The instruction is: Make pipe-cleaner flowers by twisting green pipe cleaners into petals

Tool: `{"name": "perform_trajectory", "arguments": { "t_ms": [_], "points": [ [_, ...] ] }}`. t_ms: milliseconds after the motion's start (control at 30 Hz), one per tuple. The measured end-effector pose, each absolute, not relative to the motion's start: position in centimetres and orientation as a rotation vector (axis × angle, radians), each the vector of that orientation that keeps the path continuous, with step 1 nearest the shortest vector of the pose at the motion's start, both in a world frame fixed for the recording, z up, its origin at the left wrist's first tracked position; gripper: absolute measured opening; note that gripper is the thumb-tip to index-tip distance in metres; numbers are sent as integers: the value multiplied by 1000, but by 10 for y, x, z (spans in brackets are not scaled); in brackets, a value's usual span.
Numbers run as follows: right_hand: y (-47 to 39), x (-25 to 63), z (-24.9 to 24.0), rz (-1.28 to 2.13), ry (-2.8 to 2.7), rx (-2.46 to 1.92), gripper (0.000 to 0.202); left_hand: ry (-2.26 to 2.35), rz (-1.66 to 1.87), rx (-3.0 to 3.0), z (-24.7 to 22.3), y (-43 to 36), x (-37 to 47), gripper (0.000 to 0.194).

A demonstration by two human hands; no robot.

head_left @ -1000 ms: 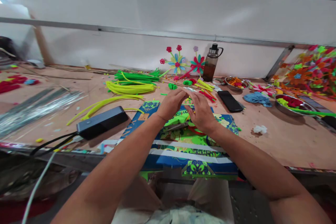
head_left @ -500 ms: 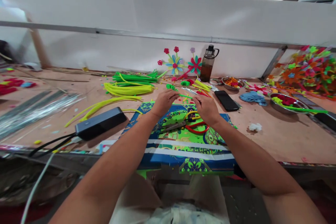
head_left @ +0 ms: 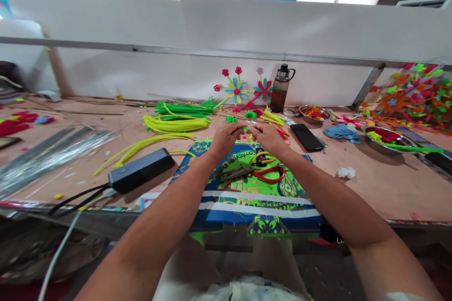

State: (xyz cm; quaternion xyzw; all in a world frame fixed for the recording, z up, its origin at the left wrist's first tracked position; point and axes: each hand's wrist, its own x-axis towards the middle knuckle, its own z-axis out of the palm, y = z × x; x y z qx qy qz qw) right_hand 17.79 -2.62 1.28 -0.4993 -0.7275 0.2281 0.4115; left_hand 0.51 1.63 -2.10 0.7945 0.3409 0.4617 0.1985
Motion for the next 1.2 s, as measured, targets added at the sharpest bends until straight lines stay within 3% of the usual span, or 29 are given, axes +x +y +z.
{"name": "perform_trajectory", "arguments": {
  "t_ms": [233,600,833,1200],
  "points": [
    [-17,166,-1,1162,-1456,-1017,29,1001,1337,1865,-17,22,0,24],
    [-16,180,-13,1377,-1202,-890,32,875,1188,1795,-19,20,7,31],
    [-19,177,-13,1338,-1284,-885,33,909,1184,1537,-17,14,8,40],
    [-15,178,-20,996,-1586,-1023,40,838,1004,1340,-19,11,12,42]
  ]
}}
